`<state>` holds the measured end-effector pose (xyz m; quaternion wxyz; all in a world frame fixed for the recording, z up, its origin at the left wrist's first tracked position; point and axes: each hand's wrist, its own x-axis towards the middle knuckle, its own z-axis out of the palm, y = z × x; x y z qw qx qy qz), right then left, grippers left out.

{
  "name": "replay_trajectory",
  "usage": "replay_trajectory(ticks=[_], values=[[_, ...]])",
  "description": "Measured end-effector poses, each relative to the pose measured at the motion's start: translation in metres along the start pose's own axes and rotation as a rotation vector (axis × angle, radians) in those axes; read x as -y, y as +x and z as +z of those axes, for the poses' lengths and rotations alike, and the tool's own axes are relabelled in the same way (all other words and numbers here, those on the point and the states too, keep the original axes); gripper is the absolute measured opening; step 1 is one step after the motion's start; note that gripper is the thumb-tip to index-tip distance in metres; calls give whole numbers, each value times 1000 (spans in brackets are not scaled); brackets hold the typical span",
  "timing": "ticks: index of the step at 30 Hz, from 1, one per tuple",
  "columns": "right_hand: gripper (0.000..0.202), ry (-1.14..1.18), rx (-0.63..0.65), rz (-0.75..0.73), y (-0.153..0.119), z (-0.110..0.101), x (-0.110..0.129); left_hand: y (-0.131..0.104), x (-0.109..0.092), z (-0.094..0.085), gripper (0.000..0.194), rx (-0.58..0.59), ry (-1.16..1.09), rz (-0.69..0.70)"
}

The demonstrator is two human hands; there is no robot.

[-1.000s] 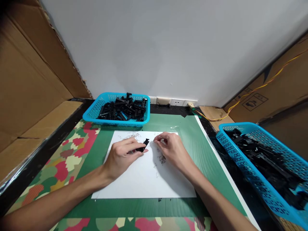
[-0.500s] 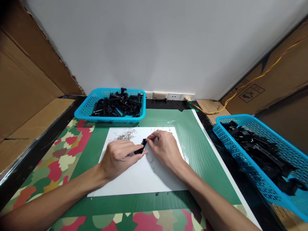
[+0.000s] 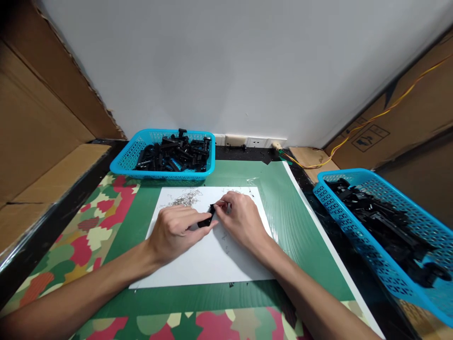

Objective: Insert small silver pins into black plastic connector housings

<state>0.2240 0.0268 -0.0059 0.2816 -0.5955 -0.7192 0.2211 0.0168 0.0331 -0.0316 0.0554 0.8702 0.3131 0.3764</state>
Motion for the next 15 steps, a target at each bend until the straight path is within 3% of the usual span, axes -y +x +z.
replay_trajectory(ticks=[9, 15], values=[[34, -44, 93, -58, 4, -11, -7, 0, 0, 0, 23, -30, -11, 30], [41, 109, 81, -33, 9, -23, -19, 0, -1, 0, 24, -9, 18, 17]])
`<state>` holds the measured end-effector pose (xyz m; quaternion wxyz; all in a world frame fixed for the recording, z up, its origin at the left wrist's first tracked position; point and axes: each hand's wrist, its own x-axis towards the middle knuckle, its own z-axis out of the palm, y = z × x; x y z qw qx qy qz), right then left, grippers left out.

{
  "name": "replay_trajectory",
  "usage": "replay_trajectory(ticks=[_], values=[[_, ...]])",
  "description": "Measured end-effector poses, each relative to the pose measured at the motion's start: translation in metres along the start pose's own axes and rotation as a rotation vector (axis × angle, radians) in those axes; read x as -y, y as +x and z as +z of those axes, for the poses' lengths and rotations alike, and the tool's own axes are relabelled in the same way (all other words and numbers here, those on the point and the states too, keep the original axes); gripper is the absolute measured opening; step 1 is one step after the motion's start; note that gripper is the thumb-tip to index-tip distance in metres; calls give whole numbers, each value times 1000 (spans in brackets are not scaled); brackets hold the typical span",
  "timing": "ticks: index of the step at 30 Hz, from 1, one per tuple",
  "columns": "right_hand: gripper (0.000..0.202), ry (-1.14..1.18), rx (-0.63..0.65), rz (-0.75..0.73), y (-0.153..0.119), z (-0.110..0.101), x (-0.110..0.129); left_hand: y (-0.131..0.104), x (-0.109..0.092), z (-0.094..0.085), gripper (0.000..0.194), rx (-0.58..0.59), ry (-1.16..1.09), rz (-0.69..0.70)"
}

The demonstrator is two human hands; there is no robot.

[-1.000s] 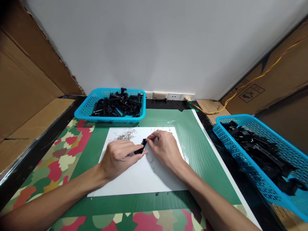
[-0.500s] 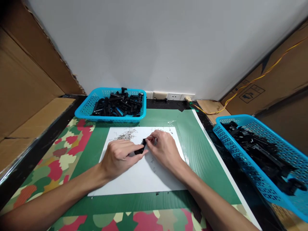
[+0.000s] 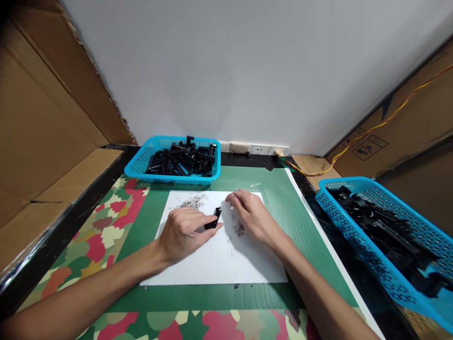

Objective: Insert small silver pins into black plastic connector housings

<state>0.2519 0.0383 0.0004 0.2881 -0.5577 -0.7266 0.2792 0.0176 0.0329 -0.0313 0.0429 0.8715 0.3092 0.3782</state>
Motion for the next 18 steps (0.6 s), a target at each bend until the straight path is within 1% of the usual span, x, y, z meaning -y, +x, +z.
replay_trajectory(ticks=[2, 5, 8, 12, 18], values=[[46, 162, -34, 20, 3, 1, -2, 1, -1, -1, 23, 29, 17, 5], [53, 480, -66, 57, 8, 9, -3, 1, -2, -2, 21, 78, 46, 15], [57, 688, -91, 134, 12, 17, -1, 0, -2, -1, 14, 80, 55, 57], [57, 756, -90, 223, 10, 23, 3, -3, -1, 3, 9, 66, 73, 102], [52, 743, -83, 246, 6, 25, 0, -4, -1, 3, 10, 86, 109, 136]])
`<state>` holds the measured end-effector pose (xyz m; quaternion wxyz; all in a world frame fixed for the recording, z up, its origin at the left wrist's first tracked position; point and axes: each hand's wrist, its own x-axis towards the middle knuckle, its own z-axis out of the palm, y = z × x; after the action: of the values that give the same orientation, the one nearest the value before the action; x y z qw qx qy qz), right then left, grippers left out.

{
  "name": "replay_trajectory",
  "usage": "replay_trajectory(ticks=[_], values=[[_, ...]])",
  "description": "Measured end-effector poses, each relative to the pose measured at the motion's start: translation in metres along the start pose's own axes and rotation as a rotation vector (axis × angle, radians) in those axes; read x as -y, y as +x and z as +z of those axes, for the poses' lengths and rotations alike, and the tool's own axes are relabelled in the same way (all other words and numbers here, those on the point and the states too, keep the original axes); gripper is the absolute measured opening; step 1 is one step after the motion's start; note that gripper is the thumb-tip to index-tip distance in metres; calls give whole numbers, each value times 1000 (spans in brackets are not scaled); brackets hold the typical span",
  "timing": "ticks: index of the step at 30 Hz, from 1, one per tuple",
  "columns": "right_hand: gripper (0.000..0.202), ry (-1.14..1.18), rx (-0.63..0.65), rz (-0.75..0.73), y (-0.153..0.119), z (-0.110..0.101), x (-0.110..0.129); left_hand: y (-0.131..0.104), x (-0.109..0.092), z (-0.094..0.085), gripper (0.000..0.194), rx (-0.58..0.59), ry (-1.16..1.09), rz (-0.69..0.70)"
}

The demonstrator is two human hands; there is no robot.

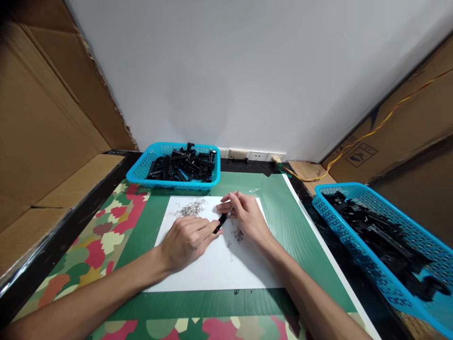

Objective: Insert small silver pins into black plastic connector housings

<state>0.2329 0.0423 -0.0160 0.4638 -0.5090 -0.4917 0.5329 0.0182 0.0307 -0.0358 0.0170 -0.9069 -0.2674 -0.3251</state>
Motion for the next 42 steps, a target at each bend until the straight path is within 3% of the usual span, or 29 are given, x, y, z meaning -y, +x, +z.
replay_trajectory(ticks=[7, 19, 27, 35, 42], values=[[45, -58, -61, -70, -1, 8, -7, 0, 0, 0, 12, 4, 16, 14], [44, -392, -153, -303, -7, 19, -12, 1, -1, 1, 13, -57, 33, -20], [45, -451, -223, -322, -6, 23, -11, 1, 0, -2, 16, -51, -6, -116], [48, -380, -206, -308, -5, 21, -13, -1, 1, -2, 19, -16, -62, -144], [51, -363, -213, -320, -2, 22, -18, -1, 4, 1, 17, -11, -96, -304]])
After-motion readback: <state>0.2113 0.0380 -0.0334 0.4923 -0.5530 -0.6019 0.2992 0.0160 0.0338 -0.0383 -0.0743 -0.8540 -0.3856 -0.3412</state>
